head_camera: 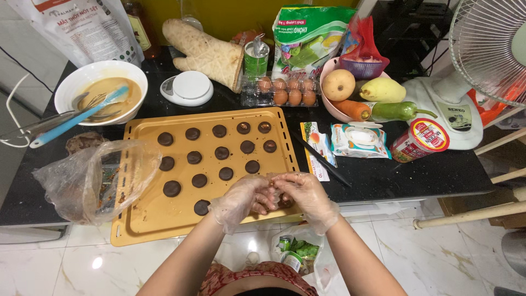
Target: The person places small dark round food items into the indentations of a yellow tray, then adds small crumbled pieces on top of each item. The person uses gloved hands to handle the food and a black tool to adjust the crumbles. The tray remains on the kitchen counter throughout.
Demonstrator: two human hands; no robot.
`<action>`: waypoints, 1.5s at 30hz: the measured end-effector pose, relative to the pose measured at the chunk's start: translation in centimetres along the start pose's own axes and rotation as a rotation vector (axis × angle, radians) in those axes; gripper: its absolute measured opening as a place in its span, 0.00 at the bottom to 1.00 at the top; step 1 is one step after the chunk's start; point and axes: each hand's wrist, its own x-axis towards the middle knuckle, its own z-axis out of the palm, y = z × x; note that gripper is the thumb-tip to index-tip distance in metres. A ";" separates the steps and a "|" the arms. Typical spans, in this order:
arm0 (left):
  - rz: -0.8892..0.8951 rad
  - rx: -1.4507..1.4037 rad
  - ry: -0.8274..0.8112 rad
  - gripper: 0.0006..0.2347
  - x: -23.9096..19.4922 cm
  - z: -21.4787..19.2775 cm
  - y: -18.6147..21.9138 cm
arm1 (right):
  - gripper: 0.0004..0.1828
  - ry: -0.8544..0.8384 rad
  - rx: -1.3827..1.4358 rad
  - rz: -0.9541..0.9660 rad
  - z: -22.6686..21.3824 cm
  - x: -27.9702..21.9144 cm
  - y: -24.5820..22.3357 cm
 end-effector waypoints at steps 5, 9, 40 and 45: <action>0.027 0.117 -0.113 0.10 -0.9 -1.4 0.6 | 0.19 -0.044 -0.250 -0.075 0.1 0.3 0.2; -0.013 0.016 -0.018 0.12 0.3 -1.7 -0.7 | 0.16 -0.057 -0.541 -0.211 -0.2 0.6 1.2; 0.147 -0.207 -0.007 0.09 -0.2 -2.7 -1.8 | 0.16 -0.033 -0.350 -0.261 1.5 1.2 1.6; 0.060 -0.146 0.021 0.11 -0.6 -2.5 -0.7 | 0.15 0.117 0.099 -0.058 1.9 1.4 4.0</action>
